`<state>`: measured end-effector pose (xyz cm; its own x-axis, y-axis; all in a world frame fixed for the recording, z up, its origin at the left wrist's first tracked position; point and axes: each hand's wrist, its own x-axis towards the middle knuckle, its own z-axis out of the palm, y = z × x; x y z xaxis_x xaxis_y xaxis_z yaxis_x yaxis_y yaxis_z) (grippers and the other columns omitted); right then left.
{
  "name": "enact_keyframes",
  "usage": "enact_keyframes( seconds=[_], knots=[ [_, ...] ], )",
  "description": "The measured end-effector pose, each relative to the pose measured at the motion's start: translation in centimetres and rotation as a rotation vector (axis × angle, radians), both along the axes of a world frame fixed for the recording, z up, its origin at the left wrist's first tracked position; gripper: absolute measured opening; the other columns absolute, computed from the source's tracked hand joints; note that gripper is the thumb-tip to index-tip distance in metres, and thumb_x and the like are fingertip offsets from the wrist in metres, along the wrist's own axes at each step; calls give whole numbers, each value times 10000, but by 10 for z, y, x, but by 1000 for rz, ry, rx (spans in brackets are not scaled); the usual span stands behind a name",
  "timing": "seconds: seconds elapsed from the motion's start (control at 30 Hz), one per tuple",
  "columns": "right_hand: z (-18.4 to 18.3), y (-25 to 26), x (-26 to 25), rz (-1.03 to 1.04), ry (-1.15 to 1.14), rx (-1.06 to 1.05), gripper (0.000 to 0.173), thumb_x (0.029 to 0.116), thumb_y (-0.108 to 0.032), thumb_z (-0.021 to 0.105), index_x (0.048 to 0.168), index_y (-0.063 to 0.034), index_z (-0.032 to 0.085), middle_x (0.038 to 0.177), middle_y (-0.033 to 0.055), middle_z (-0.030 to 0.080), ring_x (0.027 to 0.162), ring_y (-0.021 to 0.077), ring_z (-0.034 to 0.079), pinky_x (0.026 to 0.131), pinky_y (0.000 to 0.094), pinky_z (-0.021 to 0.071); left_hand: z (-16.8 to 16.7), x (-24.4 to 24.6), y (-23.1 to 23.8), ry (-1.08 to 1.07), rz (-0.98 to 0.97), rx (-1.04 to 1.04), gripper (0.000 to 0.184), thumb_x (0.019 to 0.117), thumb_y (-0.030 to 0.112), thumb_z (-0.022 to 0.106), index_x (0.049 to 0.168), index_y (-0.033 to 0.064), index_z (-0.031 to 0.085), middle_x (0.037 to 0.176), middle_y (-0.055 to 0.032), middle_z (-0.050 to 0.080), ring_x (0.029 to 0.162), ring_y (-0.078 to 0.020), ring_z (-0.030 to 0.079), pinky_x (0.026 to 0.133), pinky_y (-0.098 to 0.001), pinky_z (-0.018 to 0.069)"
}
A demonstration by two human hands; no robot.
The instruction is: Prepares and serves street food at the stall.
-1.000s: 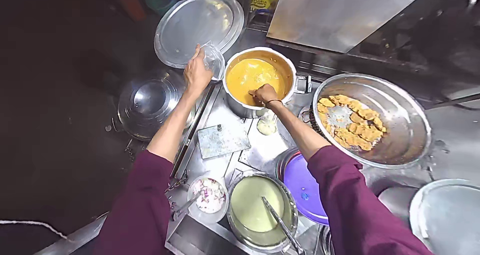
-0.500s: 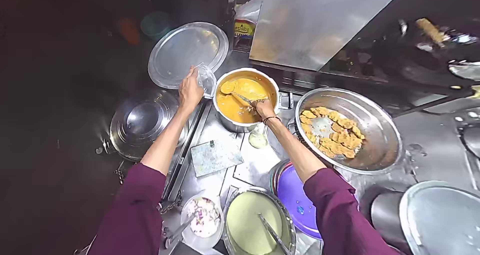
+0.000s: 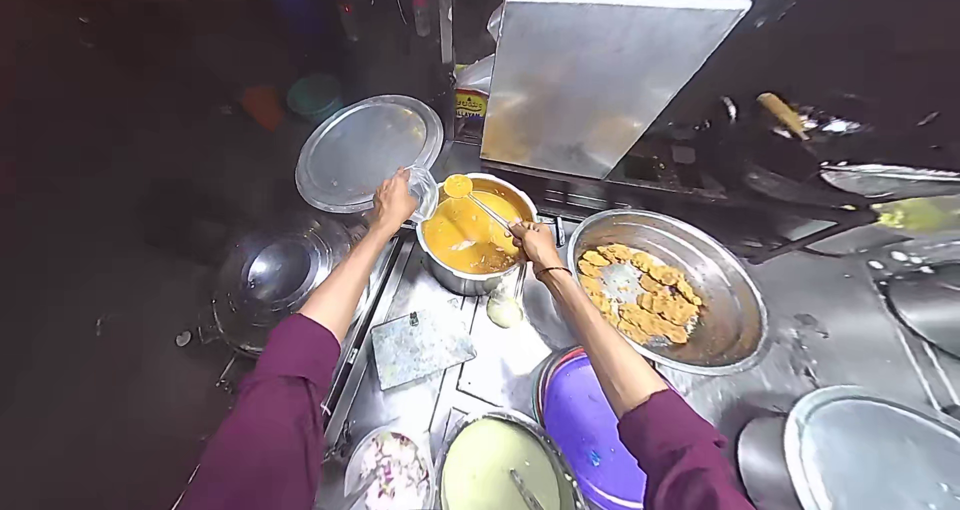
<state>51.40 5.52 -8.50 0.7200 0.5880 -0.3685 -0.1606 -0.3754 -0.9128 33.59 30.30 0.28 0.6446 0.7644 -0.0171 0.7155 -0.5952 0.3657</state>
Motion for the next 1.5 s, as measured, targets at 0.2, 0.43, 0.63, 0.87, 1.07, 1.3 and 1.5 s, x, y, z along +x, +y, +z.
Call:
enact_keyframes(
  seconds=[0.2,0.43,0.63,0.87,1.07,1.3,1.5],
  knots=[
    [58,-37,12,9,11,-19,303,1041,-283,597,829,-79,669,581,-39,538,425,30,385,406,211,304,7,22,-14,21,-47,-57,589,795,150,753,1369,94,637,1365,-187,634,1188,-425,625,955,-667,486],
    [114,-63,13,58,33,49,274,1037,-242,601,829,-73,659,573,-39,523,409,25,379,381,195,296,21,43,-43,73,-106,-81,490,800,157,737,1285,105,684,1196,-207,688,1116,-421,645,892,-660,505],
    [127,-69,-10,277,-725,-275,354,1067,-362,496,993,-103,726,848,65,714,768,213,675,724,460,537,25,48,-60,-151,-8,-431,673,782,19,726,1428,165,605,951,-172,723,606,-233,681,588,-420,601],
    [86,-80,-15,222,-1130,-69,344,1067,-363,500,1008,-125,742,859,74,742,786,256,725,690,516,569,13,36,-53,-468,107,-842,776,789,-100,694,1499,160,517,975,-170,683,554,-164,605,503,-306,545],
    [66,-63,18,65,-528,-168,308,1034,-355,595,942,-101,741,744,66,670,667,200,623,673,458,521,18,11,-45,-496,162,-768,774,826,-51,694,1540,147,472,1033,-188,684,565,-172,630,531,-321,574],
    [12,12,25,740,-1231,-587,306,997,-55,513,1271,61,584,1160,358,630,1030,569,639,792,695,507,44,-25,-55,-493,148,-733,782,835,-65,687,1540,193,469,1089,-201,665,605,-194,624,572,-350,571],
    [-3,59,38,1226,-1337,-685,222,1002,-71,512,1110,70,645,1057,291,676,1020,478,676,842,619,535,34,-22,-61,-444,112,-740,813,823,-91,687,1551,190,458,958,-198,680,552,-183,625,540,-323,572]
  ],
)
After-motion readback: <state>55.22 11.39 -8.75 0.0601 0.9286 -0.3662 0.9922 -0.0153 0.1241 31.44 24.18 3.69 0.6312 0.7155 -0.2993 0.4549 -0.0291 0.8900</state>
